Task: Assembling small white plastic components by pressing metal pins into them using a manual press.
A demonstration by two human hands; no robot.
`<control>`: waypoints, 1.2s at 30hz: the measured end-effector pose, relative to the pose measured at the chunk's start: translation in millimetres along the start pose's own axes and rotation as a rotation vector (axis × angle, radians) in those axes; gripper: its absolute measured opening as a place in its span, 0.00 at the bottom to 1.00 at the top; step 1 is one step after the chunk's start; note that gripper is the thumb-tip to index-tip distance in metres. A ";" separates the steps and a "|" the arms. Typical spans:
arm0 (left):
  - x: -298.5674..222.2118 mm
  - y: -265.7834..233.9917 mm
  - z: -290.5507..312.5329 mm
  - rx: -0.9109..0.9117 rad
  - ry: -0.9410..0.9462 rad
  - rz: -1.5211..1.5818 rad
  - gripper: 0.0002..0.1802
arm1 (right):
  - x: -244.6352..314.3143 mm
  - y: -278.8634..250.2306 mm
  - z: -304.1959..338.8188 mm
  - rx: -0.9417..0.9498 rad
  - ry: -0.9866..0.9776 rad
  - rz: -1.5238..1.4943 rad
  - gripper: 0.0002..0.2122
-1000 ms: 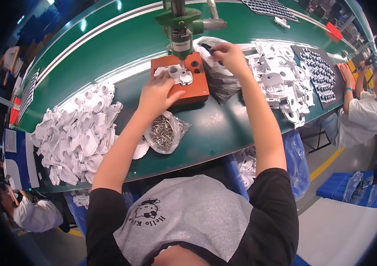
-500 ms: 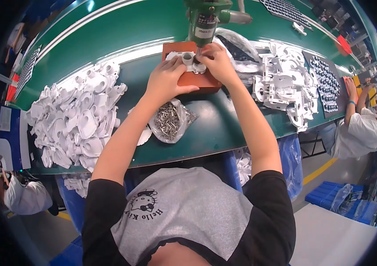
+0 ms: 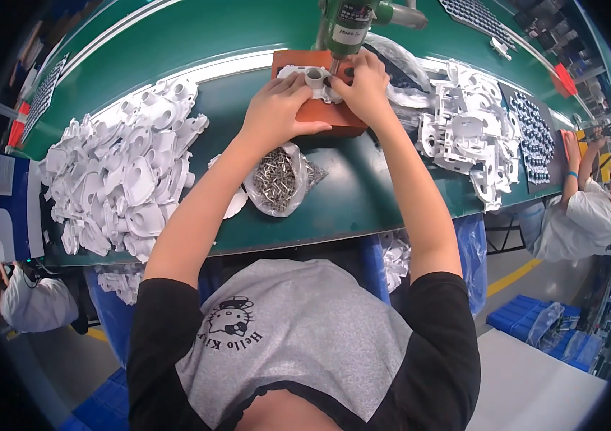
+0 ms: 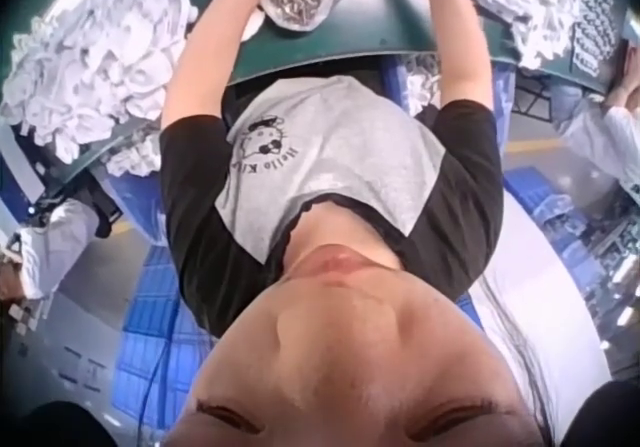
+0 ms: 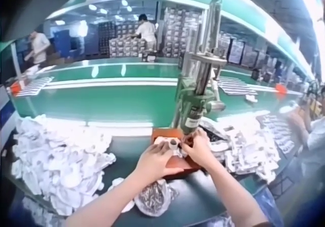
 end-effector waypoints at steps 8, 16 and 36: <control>9.2 -4.9 4.4 -0.083 -0.004 0.040 0.22 | 76.4 -43.6 64.7 -0.076 -0.252 -0.204 0.06; 8.2 -11.1 2.0 -0.139 -0.002 0.083 0.10 | 130.3 12.5 119.4 0.287 -0.476 -0.177 0.07; 17.1 -8.9 2.4 -0.102 -0.065 0.139 0.08 | 140.1 42.1 120.2 0.169 -0.516 0.118 0.07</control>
Point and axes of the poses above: each hand's wrist, its own z-axis away from the middle knuckle, its own y-axis out of the palm, x = y × z, the point moved 9 cm from there along -z, towards the middle knuckle, and after that the axes turned 5 degrees about y, right-handed, at the moved point
